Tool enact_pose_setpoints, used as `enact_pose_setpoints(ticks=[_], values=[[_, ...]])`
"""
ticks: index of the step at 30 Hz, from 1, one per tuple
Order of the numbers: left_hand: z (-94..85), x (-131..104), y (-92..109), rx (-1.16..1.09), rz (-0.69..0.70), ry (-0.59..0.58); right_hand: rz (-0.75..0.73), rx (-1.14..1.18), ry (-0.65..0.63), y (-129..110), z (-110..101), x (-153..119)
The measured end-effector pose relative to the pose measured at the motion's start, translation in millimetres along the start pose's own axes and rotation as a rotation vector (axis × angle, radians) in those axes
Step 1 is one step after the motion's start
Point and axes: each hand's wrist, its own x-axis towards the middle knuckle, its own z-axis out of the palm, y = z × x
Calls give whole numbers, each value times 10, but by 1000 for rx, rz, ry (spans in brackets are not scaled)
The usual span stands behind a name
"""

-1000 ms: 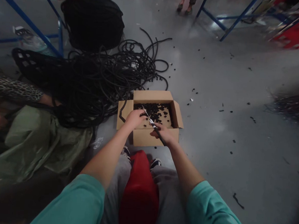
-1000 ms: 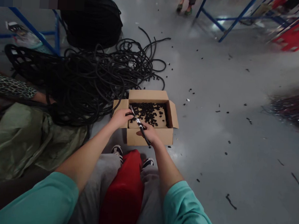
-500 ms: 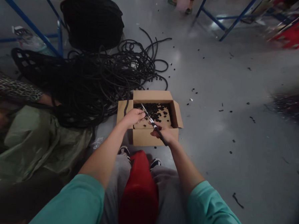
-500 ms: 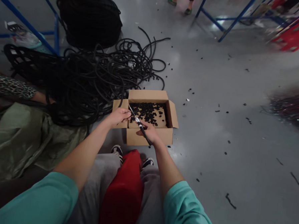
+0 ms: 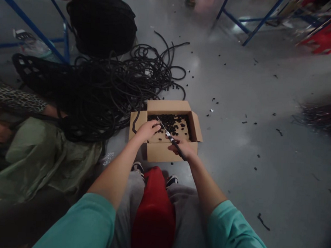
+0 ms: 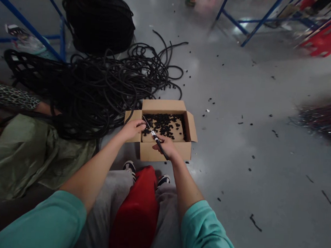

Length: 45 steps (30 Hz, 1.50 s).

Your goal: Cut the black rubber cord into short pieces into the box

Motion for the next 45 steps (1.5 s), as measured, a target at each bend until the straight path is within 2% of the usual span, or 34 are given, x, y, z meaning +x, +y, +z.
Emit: enact_pose_setpoints(ticks=[3, 5, 9, 15, 19, 22, 26, 30, 33, 36, 38, 42, 45], values=[[22, 4, 20, 82, 12, 8, 12, 54, -20, -19, 6, -21], [42, -2, 58, 72, -4, -36, -8, 110, -50, -27, 7, -29], [66, -36, 142, -18, -6, -127, -76, 191, -111, -18, -7, -14], [91, -59, 145, -198, -99, -100, -49, 192, -97, -20, -16, -17], [124, -43, 113, -245, -116, -66, -10, 216, -43, -20, -3, -22], [139, -15, 75, -274, -124, -32, 4, 241, 46, 12, -13, 13], [193, 9, 25, -271, -121, -13, -110, 342, 123, 55, -17, 78], [374, -58, 102, -301, -132, -20, -174, 440, 201, 54, 35, 113], [523, -146, 248, -404, -189, -120, -220, 484, 267, 41, 64, 118], [540, -200, 354, -495, -194, -222, -267, 539, 283, 28, 36, 111], [465, -204, 365, -418, -135, -238, -287, 586, 260, 21, -18, 104], [293, -185, 320, 49, 16, -329, -341, 700, 196, 11, -185, 77], [298, -205, 339, 280, 117, -343, -401, 793, 201, 10, -333, 51]])
